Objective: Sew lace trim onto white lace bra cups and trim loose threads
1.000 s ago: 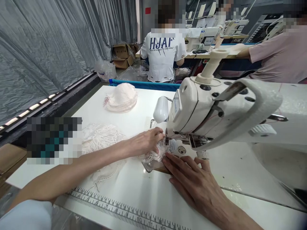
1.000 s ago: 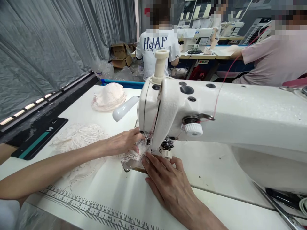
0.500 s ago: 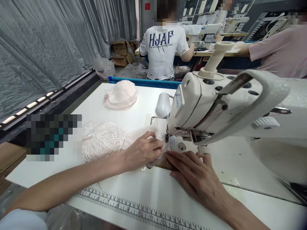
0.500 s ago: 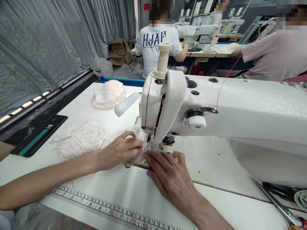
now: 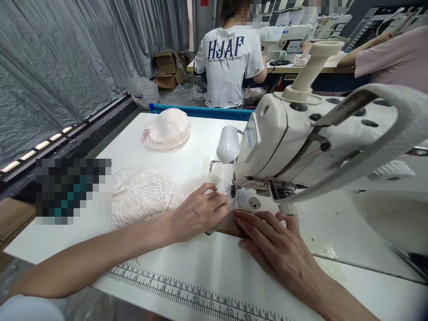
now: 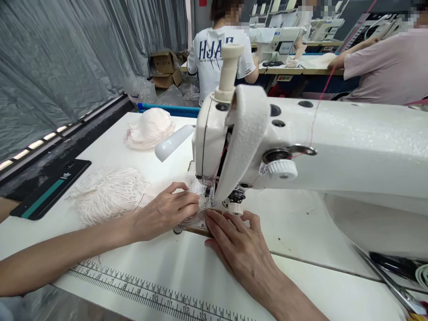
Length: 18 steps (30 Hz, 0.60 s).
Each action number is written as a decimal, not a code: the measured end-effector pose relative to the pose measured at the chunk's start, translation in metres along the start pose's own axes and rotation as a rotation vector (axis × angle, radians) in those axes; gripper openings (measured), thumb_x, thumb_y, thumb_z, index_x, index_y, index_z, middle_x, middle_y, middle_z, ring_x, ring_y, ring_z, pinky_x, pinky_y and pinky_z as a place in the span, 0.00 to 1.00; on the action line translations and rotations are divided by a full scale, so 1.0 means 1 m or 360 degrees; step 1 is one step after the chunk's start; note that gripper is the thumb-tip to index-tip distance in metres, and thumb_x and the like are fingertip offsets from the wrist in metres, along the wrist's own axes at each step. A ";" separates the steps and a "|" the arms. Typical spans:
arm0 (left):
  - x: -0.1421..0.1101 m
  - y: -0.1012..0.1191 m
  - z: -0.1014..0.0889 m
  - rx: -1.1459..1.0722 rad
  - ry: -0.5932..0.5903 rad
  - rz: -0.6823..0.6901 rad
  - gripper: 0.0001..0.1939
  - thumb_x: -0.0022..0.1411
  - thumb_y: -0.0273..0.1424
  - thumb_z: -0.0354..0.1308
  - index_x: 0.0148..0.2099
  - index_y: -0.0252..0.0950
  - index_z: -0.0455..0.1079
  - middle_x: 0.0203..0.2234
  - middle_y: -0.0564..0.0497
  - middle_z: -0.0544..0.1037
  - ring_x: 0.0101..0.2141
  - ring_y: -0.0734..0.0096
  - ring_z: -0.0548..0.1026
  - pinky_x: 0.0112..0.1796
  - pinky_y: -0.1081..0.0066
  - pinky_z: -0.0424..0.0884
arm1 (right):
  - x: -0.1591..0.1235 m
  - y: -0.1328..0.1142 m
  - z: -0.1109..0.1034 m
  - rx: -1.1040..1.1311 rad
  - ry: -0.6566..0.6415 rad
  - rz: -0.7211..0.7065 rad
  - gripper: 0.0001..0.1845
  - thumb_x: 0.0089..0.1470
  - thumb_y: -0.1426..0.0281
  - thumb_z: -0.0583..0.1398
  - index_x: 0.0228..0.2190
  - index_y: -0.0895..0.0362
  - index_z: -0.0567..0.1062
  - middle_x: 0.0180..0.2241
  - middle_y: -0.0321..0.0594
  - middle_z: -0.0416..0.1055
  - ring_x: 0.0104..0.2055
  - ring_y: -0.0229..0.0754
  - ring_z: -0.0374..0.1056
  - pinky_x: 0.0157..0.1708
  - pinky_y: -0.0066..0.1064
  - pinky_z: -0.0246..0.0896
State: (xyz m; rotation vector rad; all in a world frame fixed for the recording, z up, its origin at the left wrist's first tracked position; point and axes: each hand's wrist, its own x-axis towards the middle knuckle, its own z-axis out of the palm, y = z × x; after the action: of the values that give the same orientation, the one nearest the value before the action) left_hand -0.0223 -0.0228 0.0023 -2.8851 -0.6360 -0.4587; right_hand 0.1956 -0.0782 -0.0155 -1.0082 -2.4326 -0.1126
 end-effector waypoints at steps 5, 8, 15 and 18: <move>0.000 0.003 -0.001 0.0040 -0.0032 0.0026 0.10 0.63 0.19 0.46 0.44 0.33 0.65 0.36 0.50 0.73 0.36 0.75 0.71 0.50 0.66 0.61 | 0.000 -0.001 -0.001 0.0001 -0.0023 0.0021 0.14 0.62 0.69 0.52 0.48 0.59 0.70 0.46 0.45 0.74 0.41 0.45 0.67 0.40 0.41 0.49; 0.000 0.005 -0.002 0.0036 -0.0031 0.0020 0.10 0.63 0.19 0.46 0.41 0.32 0.67 0.36 0.50 0.73 0.37 0.75 0.71 0.50 0.66 0.61 | -0.001 -0.002 -0.001 0.0015 -0.0045 0.0033 0.14 0.63 0.68 0.52 0.47 0.59 0.70 0.47 0.44 0.73 0.41 0.44 0.67 0.40 0.41 0.48; -0.001 0.008 0.000 0.0062 -0.0042 0.0003 0.09 0.64 0.21 0.47 0.39 0.33 0.67 0.36 0.49 0.74 0.39 0.73 0.71 0.52 0.63 0.59 | -0.003 -0.004 -0.001 0.0016 -0.0029 0.0065 0.16 0.62 0.68 0.52 0.49 0.60 0.68 0.45 0.45 0.74 0.39 0.44 0.67 0.39 0.42 0.49; 0.000 0.007 -0.001 0.0022 -0.0056 -0.0017 0.10 0.63 0.20 0.46 0.36 0.33 0.68 0.35 0.50 0.74 0.38 0.74 0.71 0.51 0.64 0.59 | -0.002 -0.004 -0.001 0.0016 -0.0032 0.0054 0.16 0.63 0.68 0.51 0.49 0.59 0.69 0.46 0.45 0.74 0.39 0.44 0.67 0.39 0.42 0.49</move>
State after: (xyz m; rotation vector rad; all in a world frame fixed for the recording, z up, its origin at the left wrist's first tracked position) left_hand -0.0194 -0.0289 0.0031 -2.8841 -0.6577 -0.4045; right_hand 0.1945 -0.0831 -0.0149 -1.0505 -2.4307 -0.0792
